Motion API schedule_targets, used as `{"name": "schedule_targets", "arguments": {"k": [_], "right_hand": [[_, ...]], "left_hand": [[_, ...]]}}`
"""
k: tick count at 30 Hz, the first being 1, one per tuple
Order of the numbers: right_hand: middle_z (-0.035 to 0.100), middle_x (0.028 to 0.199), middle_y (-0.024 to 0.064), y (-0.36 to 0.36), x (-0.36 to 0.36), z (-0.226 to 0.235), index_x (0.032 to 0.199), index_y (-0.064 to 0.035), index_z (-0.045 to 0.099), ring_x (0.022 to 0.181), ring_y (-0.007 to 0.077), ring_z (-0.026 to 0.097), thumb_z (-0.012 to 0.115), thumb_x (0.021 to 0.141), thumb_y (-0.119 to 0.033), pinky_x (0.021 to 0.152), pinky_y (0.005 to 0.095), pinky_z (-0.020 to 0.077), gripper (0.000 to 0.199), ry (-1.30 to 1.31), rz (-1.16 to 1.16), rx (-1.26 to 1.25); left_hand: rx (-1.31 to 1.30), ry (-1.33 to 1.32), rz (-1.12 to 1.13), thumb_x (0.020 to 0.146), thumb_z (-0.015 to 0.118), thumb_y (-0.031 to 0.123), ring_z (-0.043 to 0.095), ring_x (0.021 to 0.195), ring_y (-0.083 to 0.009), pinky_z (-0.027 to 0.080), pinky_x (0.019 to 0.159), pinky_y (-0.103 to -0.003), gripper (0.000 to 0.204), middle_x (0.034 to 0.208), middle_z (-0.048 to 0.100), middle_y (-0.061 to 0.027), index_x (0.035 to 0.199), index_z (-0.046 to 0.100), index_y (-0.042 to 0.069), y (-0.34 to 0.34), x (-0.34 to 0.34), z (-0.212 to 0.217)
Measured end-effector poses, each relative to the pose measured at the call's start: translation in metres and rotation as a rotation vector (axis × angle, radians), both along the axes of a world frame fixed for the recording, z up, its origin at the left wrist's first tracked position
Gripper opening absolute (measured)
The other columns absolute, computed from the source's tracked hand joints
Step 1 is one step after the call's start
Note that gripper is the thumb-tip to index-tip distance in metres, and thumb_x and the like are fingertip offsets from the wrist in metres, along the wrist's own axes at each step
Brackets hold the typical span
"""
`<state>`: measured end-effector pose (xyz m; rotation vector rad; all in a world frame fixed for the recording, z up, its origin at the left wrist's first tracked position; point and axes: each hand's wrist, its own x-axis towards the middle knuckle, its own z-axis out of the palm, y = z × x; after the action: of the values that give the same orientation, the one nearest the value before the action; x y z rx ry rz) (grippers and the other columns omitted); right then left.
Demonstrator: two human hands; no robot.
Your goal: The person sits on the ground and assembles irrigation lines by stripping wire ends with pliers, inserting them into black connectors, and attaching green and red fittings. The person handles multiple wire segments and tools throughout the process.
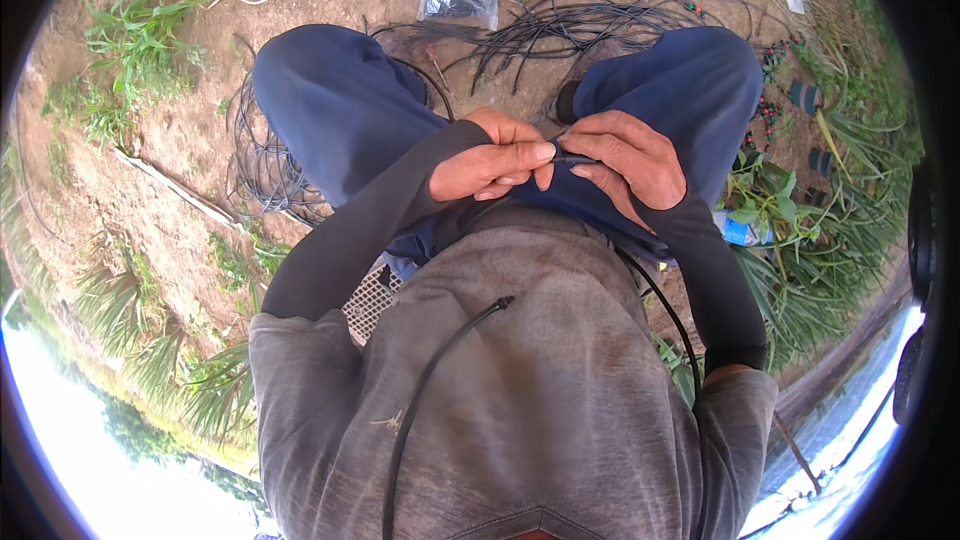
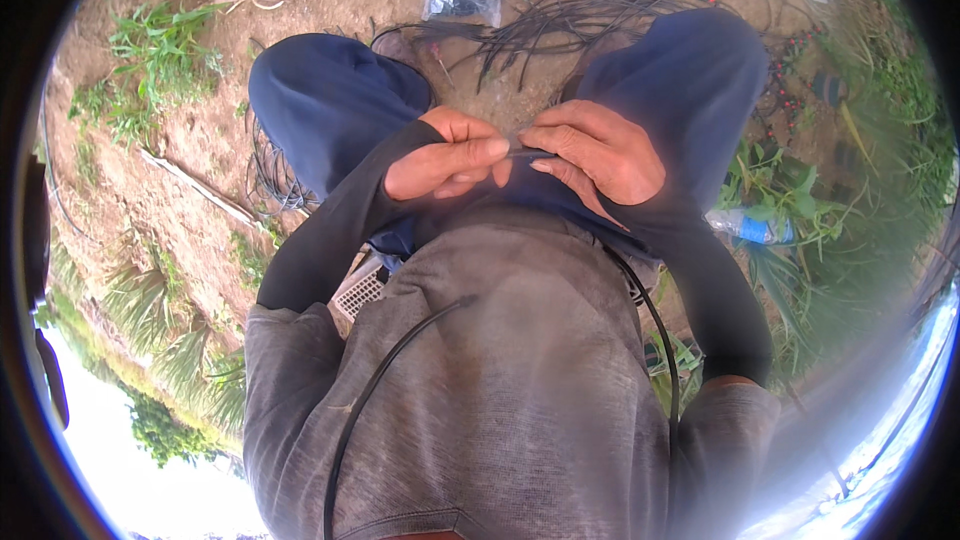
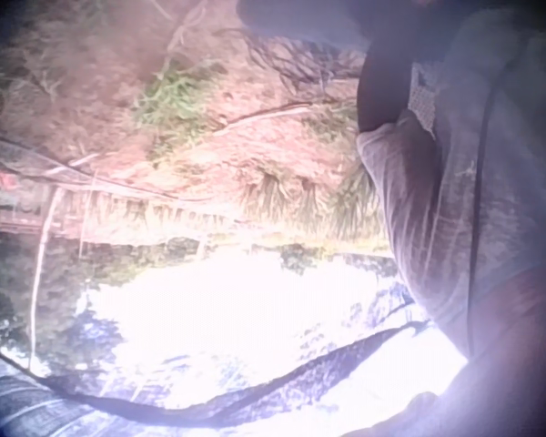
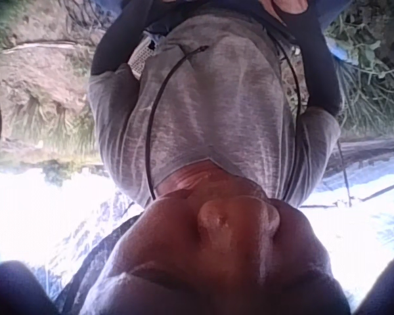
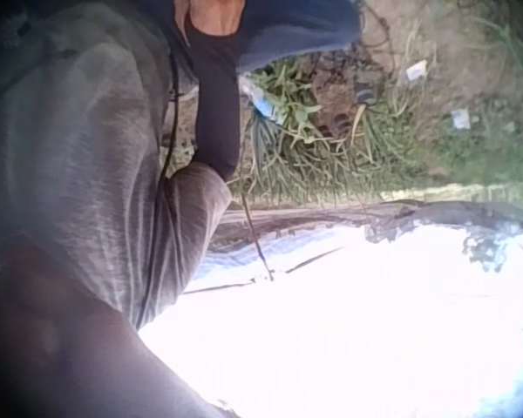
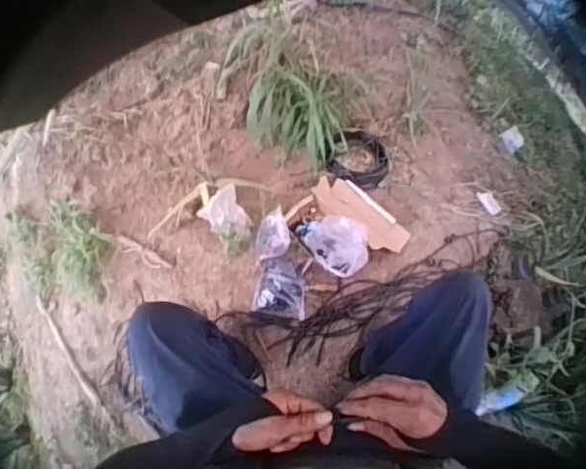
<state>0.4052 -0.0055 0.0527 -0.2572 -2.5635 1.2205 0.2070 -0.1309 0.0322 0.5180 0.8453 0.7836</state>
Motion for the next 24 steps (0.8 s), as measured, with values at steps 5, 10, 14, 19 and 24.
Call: {"name": "schedule_targets", "arguments": {"k": [5,10,14,19,24], "right_hand": [[0.063,0.086,0.0122,-0.004,0.003,0.002,0.098,0.0008,0.064,0.078,0.0276,0.062,0.075,0.070,-0.007,0.065,0.0347,0.0505,0.031,-0.026,0.048,0.039],[0.059,0.078,0.0108,-0.009,0.012,-0.001,0.088,0.0004,0.063,0.066,0.0257,0.056,0.074,0.070,-0.009,0.056,0.0349,0.0457,0.023,-0.030,0.100,0.116],[0.055,0.074,0.0090,-0.027,0.021,-0.005,0.080,-0.0023,0.060,0.063,0.0250,0.052,0.074,0.069,-0.009,0.055,0.0350,0.0432,0.019,-0.109,0.148,0.119],[0.052,0.073,0.0080,-0.058,0.035,-0.009,0.078,-0.0058,0.056,0.064,0.0254,0.051,0.072,0.073,-0.007,0.056,0.0360,0.0420,0.017,-0.165,0.099,-0.023],[0.052,0.070,0.0119,-0.066,0.039,-0.004,0.078,-0.0022,0.055,0.064,0.0297,0.051,0.067,0.082,-0.011,0.058,0.0372,0.0427,0.016,-0.316,0.067,-0.246]], "left_hand": [[-0.037,-0.069,-0.018,0.099,0.050,0.030,0.037,0.045,-0.0053,0.030,0.043,-0.022,0.037,0.060,0.041,0.0038,0.089,0.063,-0.003,-0.006,0.002,0.001],[0.068,0.159,-0.196,0.098,0.049,0.028,0.049,0.057,-0.0066,0.038,0.050,-0.022,0.033,0.066,0.052,0.0023,0.102,0.066,0.000,-0.012,0.007,0.011],[-0.047,0.344,-0.286,0.096,0.052,0.027,0.053,0.058,-0.0077,0.042,0.052,-0.023,0.028,0.067,0.058,0.0008,0.097,0.068,0.005,-0.024,0.019,0.020],[0.347,0.608,-0.199,0.091,0.057,0.019,0.054,0.053,-0.0154,0.044,0.051,-0.030,0.024,0.063,0.058,-0.0035,0.071,0.059,0.005,-0.057,0.040,0.004],[0.768,0.896,0.129,0.080,0.069,0.015,0.059,0.059,-0.0237,0.047,0.052,-0.035,0.012,0.066,0.057,-0.0057,0.082,0.062,0.006,-0.076,0.060,-0.017]]}}
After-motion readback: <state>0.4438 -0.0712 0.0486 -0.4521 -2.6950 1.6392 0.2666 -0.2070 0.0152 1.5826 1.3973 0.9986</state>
